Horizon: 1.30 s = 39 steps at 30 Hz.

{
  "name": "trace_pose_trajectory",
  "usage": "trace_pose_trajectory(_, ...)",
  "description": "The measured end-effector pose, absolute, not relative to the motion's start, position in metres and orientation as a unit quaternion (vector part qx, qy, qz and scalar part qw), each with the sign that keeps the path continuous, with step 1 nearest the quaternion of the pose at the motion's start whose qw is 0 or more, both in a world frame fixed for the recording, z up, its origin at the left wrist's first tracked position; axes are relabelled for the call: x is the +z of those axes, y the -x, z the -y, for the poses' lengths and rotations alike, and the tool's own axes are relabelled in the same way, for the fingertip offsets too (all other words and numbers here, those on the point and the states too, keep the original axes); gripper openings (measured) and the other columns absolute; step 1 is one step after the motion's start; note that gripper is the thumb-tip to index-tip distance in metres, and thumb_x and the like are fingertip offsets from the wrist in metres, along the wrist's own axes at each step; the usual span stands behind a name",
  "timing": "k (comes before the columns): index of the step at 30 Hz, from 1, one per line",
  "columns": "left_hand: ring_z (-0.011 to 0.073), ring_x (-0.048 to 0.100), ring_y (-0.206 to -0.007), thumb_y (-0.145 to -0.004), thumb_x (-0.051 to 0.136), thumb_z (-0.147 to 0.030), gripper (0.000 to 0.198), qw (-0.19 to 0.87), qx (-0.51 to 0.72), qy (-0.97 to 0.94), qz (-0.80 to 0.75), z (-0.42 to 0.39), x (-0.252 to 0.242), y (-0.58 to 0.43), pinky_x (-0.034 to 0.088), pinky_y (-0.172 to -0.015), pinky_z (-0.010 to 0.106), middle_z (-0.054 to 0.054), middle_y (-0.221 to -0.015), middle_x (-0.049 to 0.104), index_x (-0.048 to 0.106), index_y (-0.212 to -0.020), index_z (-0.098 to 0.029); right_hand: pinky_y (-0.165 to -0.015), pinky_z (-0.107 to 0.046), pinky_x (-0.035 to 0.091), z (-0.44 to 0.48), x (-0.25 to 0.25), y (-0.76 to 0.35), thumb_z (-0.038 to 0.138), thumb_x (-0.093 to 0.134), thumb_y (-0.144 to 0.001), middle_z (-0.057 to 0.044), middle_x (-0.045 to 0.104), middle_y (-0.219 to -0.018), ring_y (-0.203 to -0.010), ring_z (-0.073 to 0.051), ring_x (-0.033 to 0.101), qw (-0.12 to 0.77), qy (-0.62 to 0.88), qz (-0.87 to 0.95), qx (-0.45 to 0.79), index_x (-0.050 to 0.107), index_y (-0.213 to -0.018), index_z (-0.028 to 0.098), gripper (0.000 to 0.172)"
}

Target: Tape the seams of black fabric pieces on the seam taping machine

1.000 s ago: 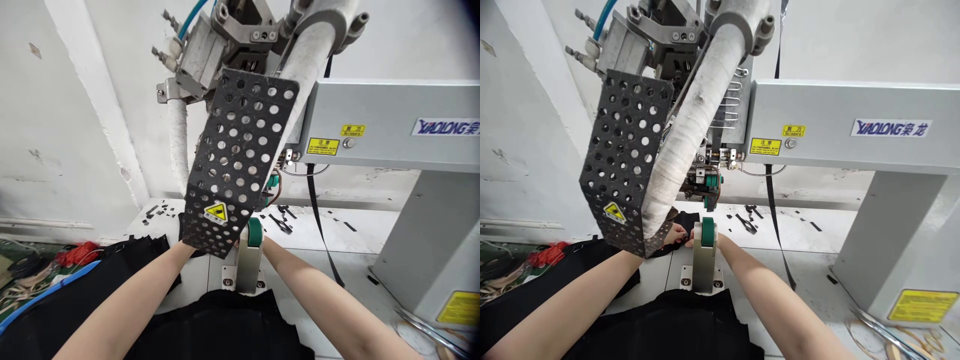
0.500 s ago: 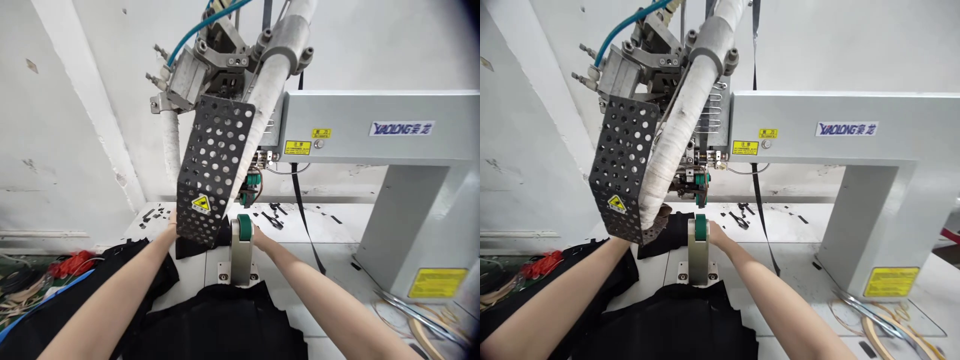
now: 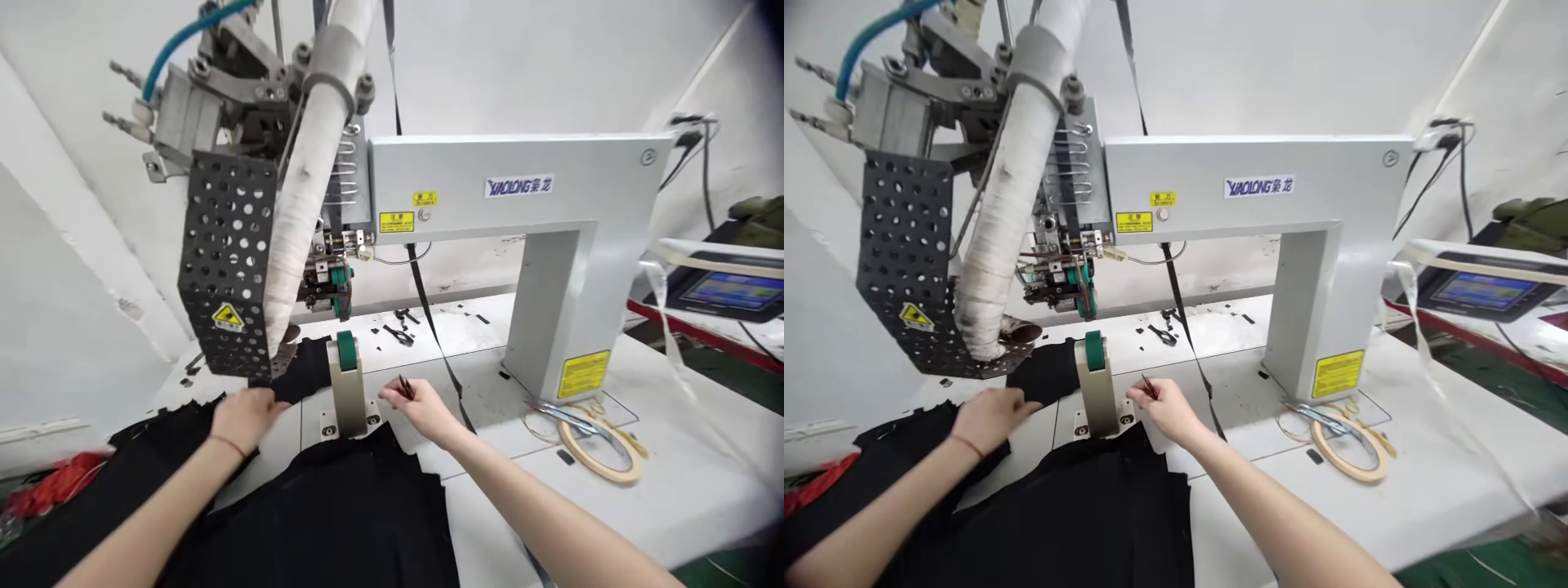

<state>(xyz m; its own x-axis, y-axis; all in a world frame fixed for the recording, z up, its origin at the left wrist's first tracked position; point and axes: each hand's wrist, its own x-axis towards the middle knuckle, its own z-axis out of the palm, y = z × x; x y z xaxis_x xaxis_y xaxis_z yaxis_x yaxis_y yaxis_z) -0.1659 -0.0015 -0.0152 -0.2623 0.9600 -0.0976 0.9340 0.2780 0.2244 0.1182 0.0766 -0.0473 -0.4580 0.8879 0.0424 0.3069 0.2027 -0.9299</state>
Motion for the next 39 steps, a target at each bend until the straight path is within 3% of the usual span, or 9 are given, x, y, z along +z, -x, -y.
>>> trace_pose_trajectory(4, 0.0200, 0.061, -0.089, -0.086, 0.044, -0.040, 0.032, 0.183, 0.078, -0.698, -0.688, 0.022, -0.038, 0.098, 0.042, -0.081, 0.029, 0.006, -0.092, 0.069, 0.071, -0.090, -0.023, -0.055, -0.025, 0.034, -0.103, -0.009, -0.087, 0.043, 0.061, -0.079, 0.001, 0.051, -0.059, -0.056, -0.012, 0.042, 0.482, 0.346, 0.737, 0.324, 0.056, -0.060, 0.018, 0.032)
trace_pose_trajectory(6, 0.0206, 0.059, -0.095, -0.079, 0.054, -0.042, 0.033, 0.214, 0.092, -0.709, -0.665, 0.027, -0.049, 0.077, 0.042, -0.084, 0.028, 0.005, -0.100, 0.067, 0.068, -0.102, -0.023, -0.058, -0.025, 0.036, -0.118, 0.008, -0.071, 0.043, 0.063, -0.078, -0.001, 0.055, -0.063, -0.060, -0.012, 0.047, 0.525, 0.312, 0.755, 0.239, 0.059, -0.063, 0.018, 0.030)
trace_pose_trajectory(11, 0.0209, 0.057, -0.078, -0.063, 0.070, -0.036, 0.026, 0.249, 0.142, -0.672, -0.683, 0.027, -0.066, 0.063, 0.041, -0.068, 0.029, 0.005, -0.085, 0.063, 0.065, -0.082, -0.019, -0.061, -0.024, 0.035, -0.147, 0.027, -0.049, 0.046, 0.060, -0.081, -0.003, 0.057, -0.071, -0.063, -0.013, 0.050, 0.474, 0.325, 0.814, 0.088, 0.062, -0.066, 0.018, 0.031)
trace_pose_trajectory(17, 0.0181, 0.054, -0.075, -0.072, 0.060, -0.027, 0.009, 0.240, 0.174, -0.670, -0.681, 0.035, -0.056, 0.056, 0.036, -0.067, 0.029, 0.002, -0.077, 0.060, 0.054, -0.071, -0.020, -0.068, -0.029, 0.035, -0.162, 0.030, -0.049, 0.038, 0.056, -0.086, -0.006, 0.054, -0.065, -0.069, -0.017, 0.050, 0.400, 0.285, 0.870, -0.039, 0.059, -0.057, 0.017, 0.036)
trace_pose_trajectory(21, 0.0194, 0.058, -0.087, -0.082, 0.049, -0.027, 0.013, 0.321, 0.245, -0.660, -0.634, 0.041, -0.035, 0.060, 0.040, -0.079, 0.029, 0.002, -0.088, 0.067, 0.061, -0.085, -0.022, -0.065, -0.028, 0.036, -0.129, 0.021, -0.074, 0.035, 0.053, -0.087, -0.006, 0.058, -0.070, -0.067, -0.016, 0.051, 0.392, 0.264, 0.865, 0.167, 0.065, -0.064, 0.017, 0.032)
trace_pose_trajectory(24, 0.0191, 0.060, -0.094, -0.084, 0.050, -0.031, 0.021, 0.380, 0.289, -0.670, -0.569, 0.039, -0.018, 0.071, 0.040, -0.087, 0.026, 0.002, -0.098, 0.069, 0.068, -0.091, -0.024, -0.059, -0.026, 0.036, -0.092, 0.005, -0.105, 0.037, 0.057, -0.084, -0.003, 0.061, -0.076, -0.065, -0.014, 0.050, 0.221, 0.166, 0.848, 0.452, 0.070, -0.084, 0.019, 0.022)
trace_pose_trajectory(27, 0.0198, 0.060, -0.095, -0.081, 0.056, -0.035, 0.021, 0.393, 0.309, -0.665, -0.555, 0.029, -0.003, 0.088, 0.041, -0.087, 0.026, 0.002, -0.099, 0.069, 0.069, -0.094, -0.024, -0.054, -0.025, 0.031, -0.073, -0.009, -0.130, 0.035, 0.068, -0.072, 0.001, 0.055, -0.066, -0.058, -0.012, 0.044, 0.105, 0.180, 0.784, 0.584, 0.068, -0.081, 0.017, 0.020)
trace_pose_trajectory(34, 0.0118, 0.052, -0.064, -0.070, 0.071, -0.038, 0.022, 0.467, 0.484, -0.450, -0.588, -0.019, 0.010, 0.120, 0.040, -0.058, 0.020, -0.002, -0.066, 0.060, 0.063, -0.070, -0.018, -0.047, -0.022, 0.023, -0.102, -0.003, -0.116, 0.037, 0.072, -0.068, 0.007, 0.036, -0.051, -0.046, -0.006, 0.028, 0.338, 0.304, 0.575, 0.680, 0.054, -0.066, 0.016, 0.028)
trace_pose_trajectory(39, 0.0108, 0.057, -0.067, -0.065, 0.075, -0.036, 0.026, 0.550, 0.559, -0.328, -0.527, -0.043, 0.013, 0.120, 0.045, -0.062, 0.020, -0.002, -0.071, 0.062, 0.060, -0.072, -0.017, -0.042, -0.021, 0.015, -0.112, 0.000, -0.092, 0.035, 0.078, -0.058, 0.008, 0.037, -0.049, -0.041, -0.004, 0.025, 0.436, 0.333, 0.395, 0.737, 0.053, -0.066, 0.017, 0.033)
